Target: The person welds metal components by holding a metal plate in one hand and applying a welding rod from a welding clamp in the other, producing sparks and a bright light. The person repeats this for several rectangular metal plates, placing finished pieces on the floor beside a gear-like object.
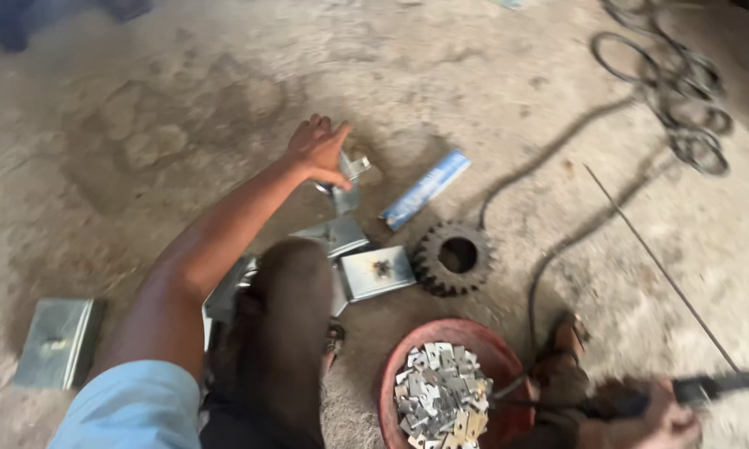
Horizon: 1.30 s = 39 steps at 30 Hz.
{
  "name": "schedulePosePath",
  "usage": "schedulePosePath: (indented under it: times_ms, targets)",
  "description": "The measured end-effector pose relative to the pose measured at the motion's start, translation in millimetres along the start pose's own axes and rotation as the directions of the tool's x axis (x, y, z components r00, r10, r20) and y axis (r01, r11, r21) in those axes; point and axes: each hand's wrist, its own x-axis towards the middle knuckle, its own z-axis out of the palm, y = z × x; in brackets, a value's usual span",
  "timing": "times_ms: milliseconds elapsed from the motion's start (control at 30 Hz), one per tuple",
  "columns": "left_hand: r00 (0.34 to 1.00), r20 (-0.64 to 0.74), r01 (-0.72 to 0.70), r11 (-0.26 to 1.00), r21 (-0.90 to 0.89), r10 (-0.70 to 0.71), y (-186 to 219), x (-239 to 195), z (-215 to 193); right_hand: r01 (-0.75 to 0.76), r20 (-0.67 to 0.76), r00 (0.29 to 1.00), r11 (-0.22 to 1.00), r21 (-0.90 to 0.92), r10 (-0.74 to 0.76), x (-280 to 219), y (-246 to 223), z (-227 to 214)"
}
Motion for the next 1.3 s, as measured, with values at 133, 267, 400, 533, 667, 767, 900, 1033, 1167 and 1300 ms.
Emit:
schedulePosePath:
  times_ms: [133,267,400,533,667,767,900,1033,1167,1300]
  targets:
    - [0.978,-0.084,0.158,0.94,-0.303,-0.191,124,36,19,-0.108,0.124,0.988,0.982,0.155,0.089,-6,-26,-7]
    - [0.858,-0.358,0.068,0.771,-0.634,-0.37,252,-12,98,-0.104,0.181,0.981,0.974,0.201,0.068,-17,-44,-10]
    - [0.832,-0.295,0.212,0.761,-0.613,-0.47,354,-84,197,-0.114,0.136,0.986,0.979,0.17,0.092,-15,-50,-21]
    - [0.762,-0.299,0.266,0.699,-0.664,-0.574,390,-100,256,-0.115,0.12,0.988,0.978,0.175,0.095,-12,-50,-24]
    - [0.72,-0.32,0.344,0.717,-0.606,-0.616,407,-110,278,-0.164,0.144,0.98,0.971,0.172,0.14,-9,-54,-33]
    - [0.712,-0.295,0.403,0.715,-0.571,-0.637,403,-104,270,-0.18,0.179,0.973,0.962,0.207,0.144,-11,-59,-30]
    - [0.742,-0.221,0.428,0.701,-0.571,-0.633,400,-95,261,-0.185,0.226,0.965,0.956,0.226,0.133,-17,-65,-26]
    - [0.779,-0.373,0.161,0.735,-0.658,-0.505,353,-130,277,-0.159,0.283,0.955,0.963,0.218,0.094,-26,-68,-29]
    - [0.95,-0.222,0.021,0.754,-0.656,-0.22,299,-183,317,-0.063,0.279,0.96,0.991,0.116,0.028,-47,-65,-45]
    - [0.99,-0.095,-0.141,0.847,-0.513,0.107,303,-220,344,-0.029,0.318,0.948,1.0,0.011,0.024,-69,-51,-46]
